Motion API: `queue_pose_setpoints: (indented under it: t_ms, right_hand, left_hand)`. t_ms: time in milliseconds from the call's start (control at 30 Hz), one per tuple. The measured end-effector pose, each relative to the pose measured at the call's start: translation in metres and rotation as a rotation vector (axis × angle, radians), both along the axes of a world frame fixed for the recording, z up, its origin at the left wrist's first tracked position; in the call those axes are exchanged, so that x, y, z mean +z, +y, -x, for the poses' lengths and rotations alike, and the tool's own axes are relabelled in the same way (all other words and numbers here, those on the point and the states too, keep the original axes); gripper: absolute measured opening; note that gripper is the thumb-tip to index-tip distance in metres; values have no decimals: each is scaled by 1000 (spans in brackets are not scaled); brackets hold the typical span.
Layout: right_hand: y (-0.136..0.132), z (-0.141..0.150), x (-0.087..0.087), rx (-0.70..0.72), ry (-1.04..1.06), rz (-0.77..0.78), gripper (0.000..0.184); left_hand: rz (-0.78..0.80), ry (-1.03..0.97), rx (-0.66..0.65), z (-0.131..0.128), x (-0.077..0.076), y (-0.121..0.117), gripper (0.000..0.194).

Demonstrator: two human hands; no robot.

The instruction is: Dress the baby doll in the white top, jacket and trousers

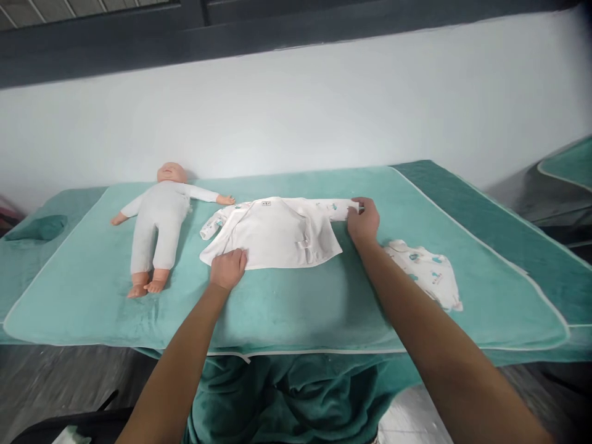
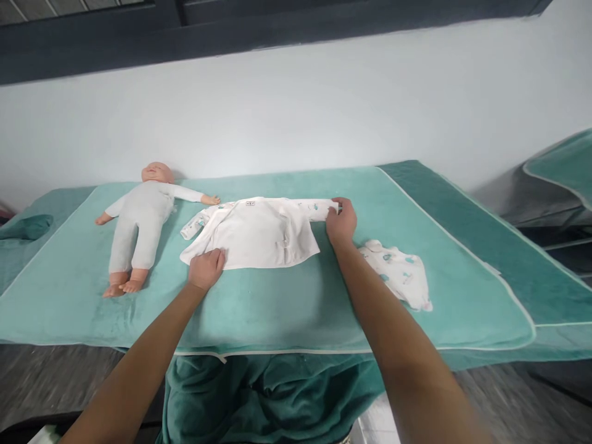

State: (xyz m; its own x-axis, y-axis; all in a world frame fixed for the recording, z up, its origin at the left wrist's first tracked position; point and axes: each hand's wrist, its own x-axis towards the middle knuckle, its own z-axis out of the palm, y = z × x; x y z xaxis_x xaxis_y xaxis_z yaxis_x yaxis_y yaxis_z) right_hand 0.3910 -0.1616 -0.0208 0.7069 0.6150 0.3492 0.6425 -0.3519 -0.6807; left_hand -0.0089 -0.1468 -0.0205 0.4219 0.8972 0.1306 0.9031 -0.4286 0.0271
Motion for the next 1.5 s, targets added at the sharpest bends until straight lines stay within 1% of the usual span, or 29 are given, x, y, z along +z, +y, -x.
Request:
queue_pose_setpoints:
  t_ms: [100, 167, 233, 300, 367, 433, 467, 500, 533, 567, 633, 767, 867, 967, 1033, 1133, 1200, 1300, 1400, 1500]
  right_hand:
    - [4, -9, -7, -43, -54, -74, 46]
    - [4, -8, -11, -51, -76, -90, 48]
    - [3, -3, -13, -31, -118, -113, 46]
    - [2, 6, -13, 66, -199, -132, 43]
    - [2, 15, -12, 251, -287, -109, 41]
    - [4, 22, -12, 470, -322, -10, 41]
    - [5, 25, -12, 541, -314, 51, 40]
    - [6, 27, -12, 569, -296, 105, 40]
    - [6, 27, -12, 554, -274, 145, 40]
    - [7, 28, -13, 509, -257, 167, 40]
    - [7, 27, -13, 402, -248, 176, 41]
    - [7, 22, -15, 248, -261, 178, 38]
    - [10, 12, -16, 118, -155, 157, 34]
    - [16, -4, -14, 41, -69, 116, 41]
    - [18, -15, -12, -41, 8, 77, 43]
    - [17, -25, -11, -151, 138, 25, 37]
    - [15, -24, -13, -147, 176, 16, 32]
    - [11, -19, -15, -73, 239, -71, 32]
    - [10, -14, -16, -37, 234, -124, 39]
    - [8, -10, -13, -35, 182, -91, 47]
  left_hand:
    - [-14, 1, 12, -1, 1, 0, 49]
    - [-29, 6, 19, -1, 2, -1, 49]
    - [-47, 7, 20, -1, 2, -1, 48]
    - [-58, 4, 21, -1, 1, -1, 48]
    - [-61, 0, 24, -1, 1, -1, 48]
    - [-60, -4, 28, -1, 1, -1, 48]
    - [-60, -6, 28, -1, 1, -1, 48]
    - [-61, -9, 27, -1, 1, -2, 48]
    - [-62, -11, 27, -1, 1, -2, 49]
    - [-63, -11, 28, -1, 1, -2, 49]
    - [-69, -6, 33, -1, 1, -1, 48]
    - [-80, -3, 38, 0, -1, -1, 47]
    - [-74, -21, 32, 1, -3, 0, 46]
    - [-65, -39, 26, 1, -3, 1, 46]
    - [-62, -41, 33, 1, -3, 1, 46]
    - [-58, -43, 39, 1, -3, 1, 46]
    - [-53, -48, 37, 1, -3, 1, 45]
    - [-51, -47, 42, 1, -2, 1, 45]
    - [-47, -52, 51, 1, -2, 1, 46]
    - [-40, -61, 56, 0, -2, 0, 46]
